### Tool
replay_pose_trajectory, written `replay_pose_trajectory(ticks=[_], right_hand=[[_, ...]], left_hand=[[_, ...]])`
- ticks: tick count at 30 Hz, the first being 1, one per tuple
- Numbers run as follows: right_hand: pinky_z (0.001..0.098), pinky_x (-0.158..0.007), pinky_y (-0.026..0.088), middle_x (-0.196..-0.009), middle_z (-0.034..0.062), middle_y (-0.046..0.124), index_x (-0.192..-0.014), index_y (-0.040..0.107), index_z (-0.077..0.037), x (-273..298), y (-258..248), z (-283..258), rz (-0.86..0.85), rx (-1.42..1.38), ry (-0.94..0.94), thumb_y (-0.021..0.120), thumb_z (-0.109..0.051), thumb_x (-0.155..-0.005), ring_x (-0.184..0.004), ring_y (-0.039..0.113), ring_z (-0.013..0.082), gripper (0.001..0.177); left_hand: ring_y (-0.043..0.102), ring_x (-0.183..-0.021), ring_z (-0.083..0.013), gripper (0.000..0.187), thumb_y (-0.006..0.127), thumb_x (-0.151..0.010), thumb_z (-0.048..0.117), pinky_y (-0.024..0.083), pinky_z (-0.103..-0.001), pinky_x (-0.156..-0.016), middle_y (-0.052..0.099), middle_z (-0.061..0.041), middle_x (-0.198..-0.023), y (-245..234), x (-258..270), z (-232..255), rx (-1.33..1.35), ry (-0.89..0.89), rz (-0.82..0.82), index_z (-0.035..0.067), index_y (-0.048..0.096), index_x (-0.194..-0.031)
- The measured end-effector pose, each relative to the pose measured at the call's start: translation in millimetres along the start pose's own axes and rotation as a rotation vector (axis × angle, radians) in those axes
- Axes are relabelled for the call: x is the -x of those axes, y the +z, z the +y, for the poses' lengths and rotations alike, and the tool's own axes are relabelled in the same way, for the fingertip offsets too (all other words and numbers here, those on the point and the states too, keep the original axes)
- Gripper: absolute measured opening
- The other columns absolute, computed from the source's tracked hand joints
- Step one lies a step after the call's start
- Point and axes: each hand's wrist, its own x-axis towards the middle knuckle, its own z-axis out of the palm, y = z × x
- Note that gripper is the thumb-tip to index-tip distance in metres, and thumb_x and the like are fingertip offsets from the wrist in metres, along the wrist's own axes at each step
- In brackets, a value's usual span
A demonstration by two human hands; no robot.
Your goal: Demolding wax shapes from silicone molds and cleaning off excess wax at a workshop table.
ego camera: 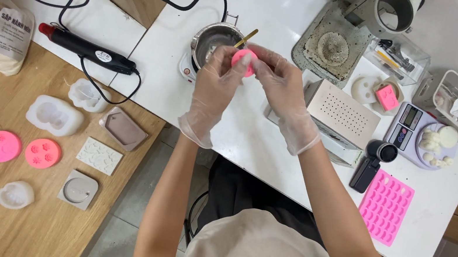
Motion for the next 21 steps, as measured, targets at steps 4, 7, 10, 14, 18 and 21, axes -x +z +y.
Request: replay_pose_trajectory(ticks=[4,7,10,14,18,21], right_hand=[[0.0191,-0.073,0.056,-0.102,0.0060,0.073,-0.128,0.072,-0.014,18,-12,-4,-0.010,-0.079,-0.136,0.070,-0.023,-0.100,-0.088,0.064,0.0096,0.030],[0.0205,-0.075,0.058,-0.101,0.0080,0.071,-0.129,0.070,-0.007,32,-18,-16,-0.014,-0.104,-0.199,0.074,-0.013,-0.095,-0.088,0.063,0.0109,0.034],[0.0196,-0.075,0.060,-0.096,0.0056,0.068,-0.128,0.069,-0.005,52,-24,-37,-0.008,-0.141,-0.147,0.077,-0.010,-0.092,-0.085,0.063,0.0091,0.038],[0.0236,-0.077,0.062,-0.094,0.0103,0.070,-0.126,0.071,-0.004,79,-37,-48,0.046,-0.126,-0.148,0.073,-0.007,-0.095,-0.083,0.063,0.0112,0.031],[0.0271,-0.076,0.062,-0.091,0.0099,0.069,-0.124,0.072,-0.004,92,-46,-37,0.110,-0.055,-0.286,0.074,-0.002,-0.092,-0.082,0.064,0.0111,0.032],[0.0280,-0.076,0.061,-0.087,0.0080,0.065,-0.122,0.073,-0.005,103,-58,-34,0.106,-0.037,-0.388,0.076,-0.002,-0.091,-0.079,0.062,0.0114,0.032]], left_hand=[[0.059,-0.065,-0.0100,0.027,0.063,-0.100,0.039,0.054,-0.024,-0.061,0.063,-0.004,-0.075,14,21,19,0.114,0.041,0.003,0.012,0.065,-0.099],[0.055,-0.058,-0.0108,0.033,0.055,-0.104,0.039,0.051,-0.023,-0.056,0.058,-0.004,-0.068,21,35,40,0.178,0.079,-0.021,0.010,0.063,-0.091],[0.051,-0.061,-0.0083,0.033,0.051,-0.106,0.037,0.048,-0.021,-0.059,0.054,-0.001,-0.067,25,52,68,0.170,0.099,-0.019,0.012,0.062,-0.088],[0.053,-0.066,-0.0082,0.028,0.056,-0.104,0.037,0.050,-0.026,-0.065,0.057,-0.002,-0.068,37,65,62,0.065,0.164,0.074,0.012,0.061,-0.092],[0.052,-0.063,-0.0098,0.028,0.056,-0.104,0.035,0.049,-0.027,-0.062,0.053,-0.003,-0.064,47,82,71,0.036,0.163,0.077,0.012,0.062,-0.090],[0.051,-0.060,-0.0086,0.032,0.057,-0.103,0.037,0.048,-0.025,-0.061,0.053,-0.001,-0.062,52,93,74,0.086,0.088,0.041,0.012,0.064,-0.084]])
